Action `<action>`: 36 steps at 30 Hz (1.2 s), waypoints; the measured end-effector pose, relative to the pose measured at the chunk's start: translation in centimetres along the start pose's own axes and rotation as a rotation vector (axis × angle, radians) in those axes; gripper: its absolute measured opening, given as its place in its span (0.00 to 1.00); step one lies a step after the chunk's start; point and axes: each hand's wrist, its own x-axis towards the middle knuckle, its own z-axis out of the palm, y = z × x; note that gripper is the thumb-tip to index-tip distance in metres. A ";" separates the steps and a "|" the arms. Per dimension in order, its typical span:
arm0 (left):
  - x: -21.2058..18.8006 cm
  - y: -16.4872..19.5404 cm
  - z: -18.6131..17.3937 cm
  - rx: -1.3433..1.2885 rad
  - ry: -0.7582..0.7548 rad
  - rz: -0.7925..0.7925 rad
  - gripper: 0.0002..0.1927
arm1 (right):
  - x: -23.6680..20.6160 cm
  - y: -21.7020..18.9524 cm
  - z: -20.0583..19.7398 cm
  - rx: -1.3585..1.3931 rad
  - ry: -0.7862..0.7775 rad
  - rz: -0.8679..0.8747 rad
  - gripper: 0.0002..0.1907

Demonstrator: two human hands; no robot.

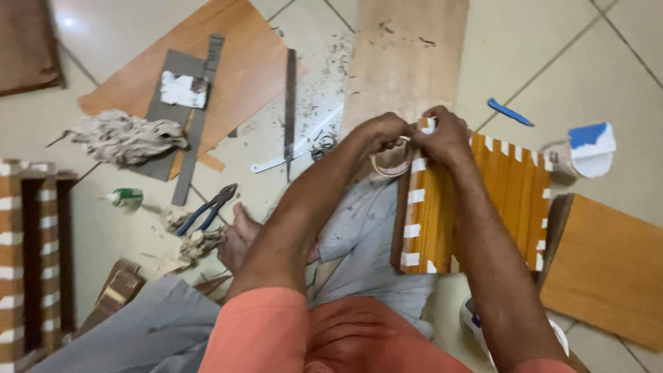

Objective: The person sits on the floor and applies white masking tape to the edges of a rectangular wooden board. They tear off pieces of tape and press them along the perimeter, occasionally using a metal ruler to smooth the tape. The person works on multiple sides of the board, ensuring the edges are fully covered.

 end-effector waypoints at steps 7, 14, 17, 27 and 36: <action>-1.2 0.8 -0.1 0.362 0.071 0.051 0.17 | -0.7 -1.8 -0.3 -0.007 -0.042 0.053 0.31; -8.9 -3.3 -5.7 0.657 0.626 0.127 0.13 | -0.9 -4.2 0.6 -0.245 -0.066 0.050 0.33; -14.3 -9.6 -9.0 0.837 0.777 0.161 0.12 | -1.4 -5.3 1.7 -0.316 -0.089 0.065 0.37; -20.7 -24.5 -16.2 1.122 0.901 -0.279 0.19 | 0.6 -0.6 6.0 -0.081 0.183 -0.159 0.42; -13.9 -20.9 -10.6 0.978 0.869 0.208 0.28 | -17.0 9.8 -0.7 0.410 0.612 0.165 0.41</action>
